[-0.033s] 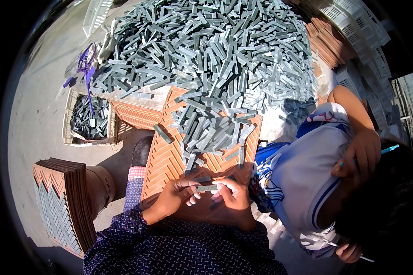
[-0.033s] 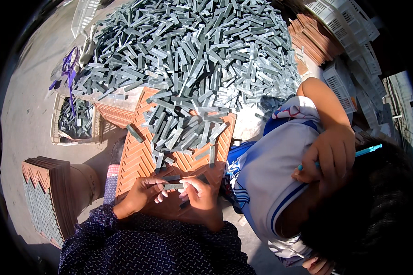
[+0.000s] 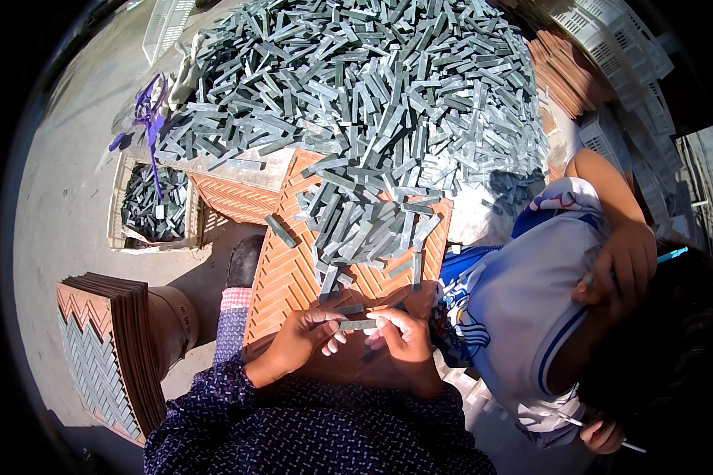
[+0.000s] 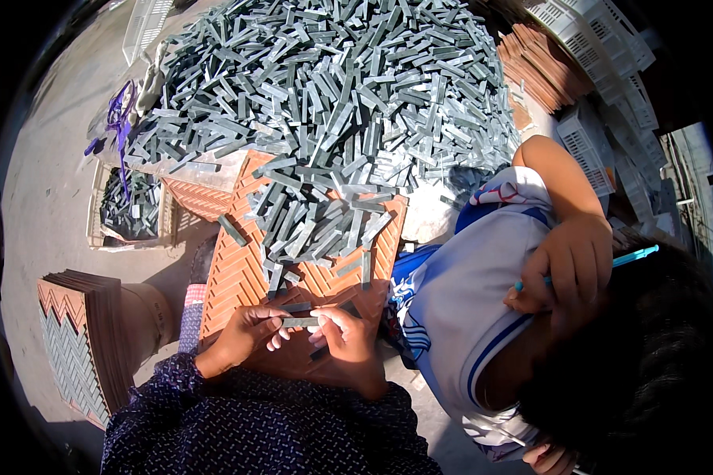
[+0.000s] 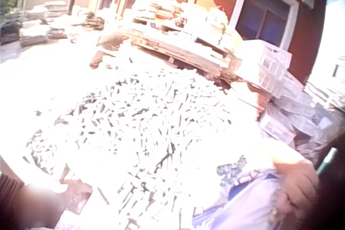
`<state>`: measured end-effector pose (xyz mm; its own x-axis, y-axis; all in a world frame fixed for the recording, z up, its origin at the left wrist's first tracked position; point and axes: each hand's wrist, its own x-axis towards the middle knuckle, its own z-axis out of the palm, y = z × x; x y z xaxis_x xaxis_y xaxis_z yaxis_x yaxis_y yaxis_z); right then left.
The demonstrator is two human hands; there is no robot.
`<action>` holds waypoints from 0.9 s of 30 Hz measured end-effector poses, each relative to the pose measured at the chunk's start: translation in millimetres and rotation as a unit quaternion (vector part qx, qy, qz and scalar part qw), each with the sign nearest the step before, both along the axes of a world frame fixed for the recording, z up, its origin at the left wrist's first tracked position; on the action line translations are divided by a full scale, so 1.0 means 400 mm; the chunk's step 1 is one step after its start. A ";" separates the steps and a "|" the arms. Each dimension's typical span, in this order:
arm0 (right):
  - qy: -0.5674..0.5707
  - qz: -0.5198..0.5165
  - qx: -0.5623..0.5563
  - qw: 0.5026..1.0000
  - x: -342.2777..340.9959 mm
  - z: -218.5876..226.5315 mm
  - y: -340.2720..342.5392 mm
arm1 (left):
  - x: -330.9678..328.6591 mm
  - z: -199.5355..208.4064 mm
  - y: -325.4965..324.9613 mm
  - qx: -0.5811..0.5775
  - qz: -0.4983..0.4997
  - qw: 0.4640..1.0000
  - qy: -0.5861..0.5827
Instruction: The person arranges small rectangular tiles by hand onto a square board in a herringbone pattern. They periodically flip the board to check alignment and continue placing tiles until the pattern is complete.
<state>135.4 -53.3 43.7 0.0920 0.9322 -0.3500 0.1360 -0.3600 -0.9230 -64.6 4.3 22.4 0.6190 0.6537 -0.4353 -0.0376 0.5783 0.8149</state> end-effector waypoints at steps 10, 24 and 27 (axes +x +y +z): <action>-0.231 0.154 0.238 0.931 0.028 0.011 -0.009 | 0.003 0.000 0.005 0.001 -0.029 1.000 -0.005; 0.561 -0.150 -0.083 0.810 0.116 -0.067 -0.087 | 0.016 -0.028 0.005 -0.010 0.018 0.998 -0.055; 0.537 -0.155 -0.048 0.828 0.140 -0.055 -0.093 | 0.026 -0.014 0.008 -0.023 0.029 0.998 -0.042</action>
